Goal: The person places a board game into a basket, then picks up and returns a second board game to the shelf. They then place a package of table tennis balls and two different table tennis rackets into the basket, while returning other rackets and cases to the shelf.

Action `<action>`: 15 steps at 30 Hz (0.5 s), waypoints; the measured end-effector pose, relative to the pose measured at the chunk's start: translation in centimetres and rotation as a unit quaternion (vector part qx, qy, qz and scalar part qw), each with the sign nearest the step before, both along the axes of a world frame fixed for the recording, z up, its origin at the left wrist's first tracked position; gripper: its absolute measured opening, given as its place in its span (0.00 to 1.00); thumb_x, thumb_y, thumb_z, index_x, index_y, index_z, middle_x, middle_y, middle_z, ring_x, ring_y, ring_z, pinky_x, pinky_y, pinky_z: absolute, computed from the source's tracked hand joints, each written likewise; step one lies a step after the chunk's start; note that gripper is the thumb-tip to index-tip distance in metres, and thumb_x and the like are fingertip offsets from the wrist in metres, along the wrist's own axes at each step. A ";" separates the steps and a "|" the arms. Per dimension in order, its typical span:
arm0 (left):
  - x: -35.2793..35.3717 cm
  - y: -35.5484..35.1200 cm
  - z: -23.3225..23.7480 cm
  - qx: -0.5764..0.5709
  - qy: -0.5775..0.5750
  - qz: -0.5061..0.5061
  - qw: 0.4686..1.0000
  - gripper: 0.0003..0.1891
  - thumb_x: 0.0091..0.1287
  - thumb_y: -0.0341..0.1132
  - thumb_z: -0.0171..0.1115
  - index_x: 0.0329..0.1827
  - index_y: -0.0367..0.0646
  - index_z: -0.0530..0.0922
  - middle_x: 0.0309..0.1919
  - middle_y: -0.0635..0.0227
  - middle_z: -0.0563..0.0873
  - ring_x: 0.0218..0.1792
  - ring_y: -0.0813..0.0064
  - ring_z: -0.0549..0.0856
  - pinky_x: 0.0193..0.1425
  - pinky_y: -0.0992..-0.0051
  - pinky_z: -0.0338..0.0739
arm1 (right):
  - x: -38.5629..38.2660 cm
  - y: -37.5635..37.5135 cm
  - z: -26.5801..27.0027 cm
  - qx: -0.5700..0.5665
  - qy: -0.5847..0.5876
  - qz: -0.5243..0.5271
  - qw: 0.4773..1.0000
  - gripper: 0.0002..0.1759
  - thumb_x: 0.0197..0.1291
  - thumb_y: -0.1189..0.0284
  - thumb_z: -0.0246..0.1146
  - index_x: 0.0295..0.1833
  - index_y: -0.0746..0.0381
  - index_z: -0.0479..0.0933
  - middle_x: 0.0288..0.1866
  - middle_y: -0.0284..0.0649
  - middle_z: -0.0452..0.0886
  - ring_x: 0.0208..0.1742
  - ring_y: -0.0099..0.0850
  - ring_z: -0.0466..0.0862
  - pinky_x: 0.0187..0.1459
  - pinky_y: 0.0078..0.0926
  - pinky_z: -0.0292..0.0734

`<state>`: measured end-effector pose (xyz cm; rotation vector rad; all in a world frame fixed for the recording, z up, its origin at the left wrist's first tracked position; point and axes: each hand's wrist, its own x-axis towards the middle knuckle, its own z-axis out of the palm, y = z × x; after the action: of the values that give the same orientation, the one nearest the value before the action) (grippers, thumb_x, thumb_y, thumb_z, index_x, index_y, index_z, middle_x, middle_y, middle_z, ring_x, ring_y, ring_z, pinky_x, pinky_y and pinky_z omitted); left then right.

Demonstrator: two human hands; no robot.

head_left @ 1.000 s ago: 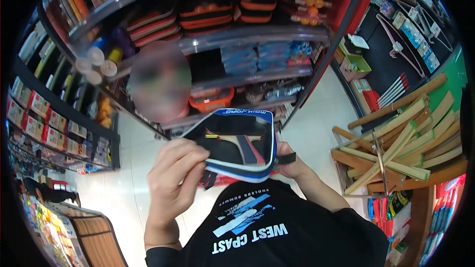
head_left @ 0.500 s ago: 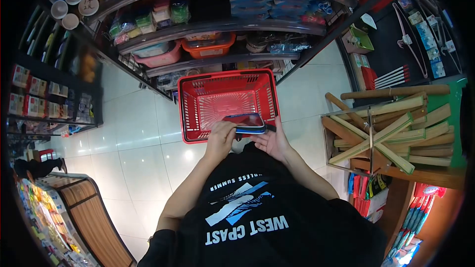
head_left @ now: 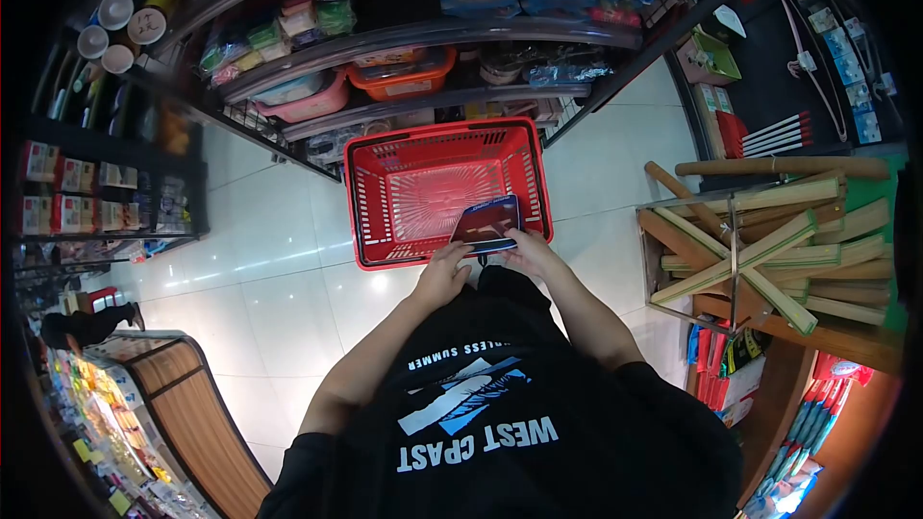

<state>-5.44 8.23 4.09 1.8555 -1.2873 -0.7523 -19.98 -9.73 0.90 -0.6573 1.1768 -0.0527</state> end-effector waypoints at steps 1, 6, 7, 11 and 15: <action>0.1 0.3 -0.3 0.017 0.009 0.003 1.000 0.21 0.60 0.31 0.62 0.58 0.39 0.76 0.56 0.48 0.79 0.60 0.49 0.75 0.66 0.60 0.68 | 0.0 -0.4 -0.5 -0.003 0.014 0.007 1.000 0.14 0.64 0.67 0.59 0.50 0.65 0.73 0.42 0.42 0.81 0.41 0.31 0.84 0.42 0.27 0.81; 0.8 2.4 -0.5 0.056 0.010 0.020 0.998 0.20 0.61 0.31 0.62 0.57 0.39 0.76 0.55 0.48 0.79 0.59 0.50 0.77 0.64 0.60 0.70 | 0.0 -2.0 -1.9 -0.062 0.112 0.080 0.988 0.18 0.67 0.60 0.58 0.53 0.61 0.71 0.36 0.43 0.84 0.31 0.32 0.86 0.34 0.27 0.83; 0.9 2.8 -0.5 0.063 0.030 0.022 0.997 0.20 0.61 0.31 0.62 0.57 0.39 0.76 0.54 0.49 0.80 0.57 0.50 0.78 0.63 0.61 0.72 | 0.0 -2.3 -1.6 -0.061 0.111 0.082 0.989 0.18 0.67 0.60 0.58 0.53 0.61 0.71 0.36 0.43 0.84 0.31 0.32 0.86 0.34 0.27 0.83; 0.7 4.3 -0.8 0.075 0.077 0.070 0.992 0.20 0.61 0.32 0.62 0.57 0.39 0.76 0.51 0.51 0.82 0.51 0.53 0.82 0.59 0.63 0.75 | -0.4 -3.3 -0.6 -0.221 0.235 0.237 0.917 0.21 0.67 0.59 0.57 0.56 0.63 0.70 0.30 0.41 0.85 0.24 0.33 0.86 0.31 0.26 0.84; 1.2 5.3 -1.6 0.139 0.135 0.103 0.976 0.22 0.61 0.35 0.65 0.59 0.43 0.76 0.53 0.51 0.81 0.54 0.57 0.82 0.60 0.65 0.75 | -3.0 -4.5 -4.1 -0.395 0.281 0.373 0.791 0.32 0.61 0.48 0.60 0.60 0.61 0.70 0.31 0.42 0.86 0.25 0.39 0.86 0.36 0.37 0.85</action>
<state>-4.26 13.54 2.44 1.9830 -0.8369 -1.0718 -22.94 -14.27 -3.22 -1.9630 1.3634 0.3697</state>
